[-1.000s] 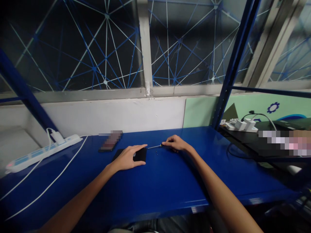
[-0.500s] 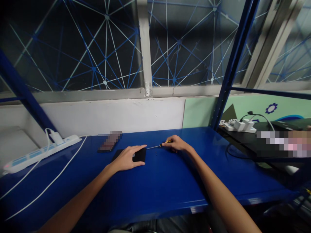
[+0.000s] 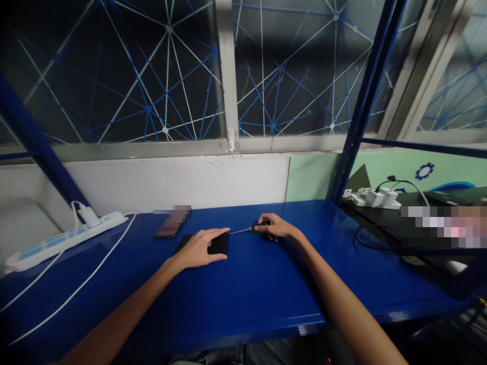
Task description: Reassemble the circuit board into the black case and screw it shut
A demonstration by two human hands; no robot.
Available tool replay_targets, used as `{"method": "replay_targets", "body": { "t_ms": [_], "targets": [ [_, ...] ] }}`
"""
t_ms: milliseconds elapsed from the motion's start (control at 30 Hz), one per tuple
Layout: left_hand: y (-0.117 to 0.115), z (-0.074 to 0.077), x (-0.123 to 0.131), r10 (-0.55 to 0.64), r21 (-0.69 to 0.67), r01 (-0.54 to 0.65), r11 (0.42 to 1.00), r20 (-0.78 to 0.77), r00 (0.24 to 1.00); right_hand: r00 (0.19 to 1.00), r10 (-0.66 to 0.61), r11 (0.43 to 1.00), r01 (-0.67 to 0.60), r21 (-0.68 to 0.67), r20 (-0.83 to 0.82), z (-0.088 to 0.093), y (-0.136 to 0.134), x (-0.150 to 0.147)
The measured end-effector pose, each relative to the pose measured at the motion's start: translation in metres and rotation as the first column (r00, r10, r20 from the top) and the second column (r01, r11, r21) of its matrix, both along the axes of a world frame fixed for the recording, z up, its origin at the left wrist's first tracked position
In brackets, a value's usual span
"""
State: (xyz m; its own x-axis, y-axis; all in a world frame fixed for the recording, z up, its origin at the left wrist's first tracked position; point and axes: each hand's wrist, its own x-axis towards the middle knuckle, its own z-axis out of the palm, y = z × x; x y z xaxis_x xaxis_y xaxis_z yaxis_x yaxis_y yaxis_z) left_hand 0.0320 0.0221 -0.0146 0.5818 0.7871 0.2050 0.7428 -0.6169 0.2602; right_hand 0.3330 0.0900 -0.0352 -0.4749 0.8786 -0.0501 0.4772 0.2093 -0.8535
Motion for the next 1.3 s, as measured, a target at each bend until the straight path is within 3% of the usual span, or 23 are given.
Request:
{"method": "replay_targets", "body": {
  "t_ms": [233,500,767,1033,1300],
  "targets": [
    [0.0016,-0.002,-0.0016,-0.008,0.007,0.008,1.0,0.005,1.0,0.996,-0.064,0.994,0.058,0.09,0.059,0.0074,-0.0062,-0.0059],
    [0.0027,-0.0041,-0.0029,-0.004,0.004,0.004,1.0,0.013,1.0,0.999,-0.023,1.0,0.024,0.02,-0.04,0.0043,-0.0047,-0.0044],
    [0.0035,-0.0038,-0.0032,-0.014,-0.003,0.014,1.0,0.013,1.0,0.99,-0.099,0.986,0.084,0.143,0.101,0.0048,-0.0048,-0.0074],
    [0.0018,-0.0022,-0.0019,-0.008,0.008,0.008,1.0,0.012,1.0,0.999,-0.002,1.0,0.002,-0.011,-0.039,0.0003,-0.0009,-0.0022],
    [0.0023,-0.003,-0.002,-0.004,-0.001,0.004,1.0,0.007,1.0,1.0,-0.029,0.998,0.029,0.057,0.0,0.0072,-0.0061,-0.0059]
  ]
}}
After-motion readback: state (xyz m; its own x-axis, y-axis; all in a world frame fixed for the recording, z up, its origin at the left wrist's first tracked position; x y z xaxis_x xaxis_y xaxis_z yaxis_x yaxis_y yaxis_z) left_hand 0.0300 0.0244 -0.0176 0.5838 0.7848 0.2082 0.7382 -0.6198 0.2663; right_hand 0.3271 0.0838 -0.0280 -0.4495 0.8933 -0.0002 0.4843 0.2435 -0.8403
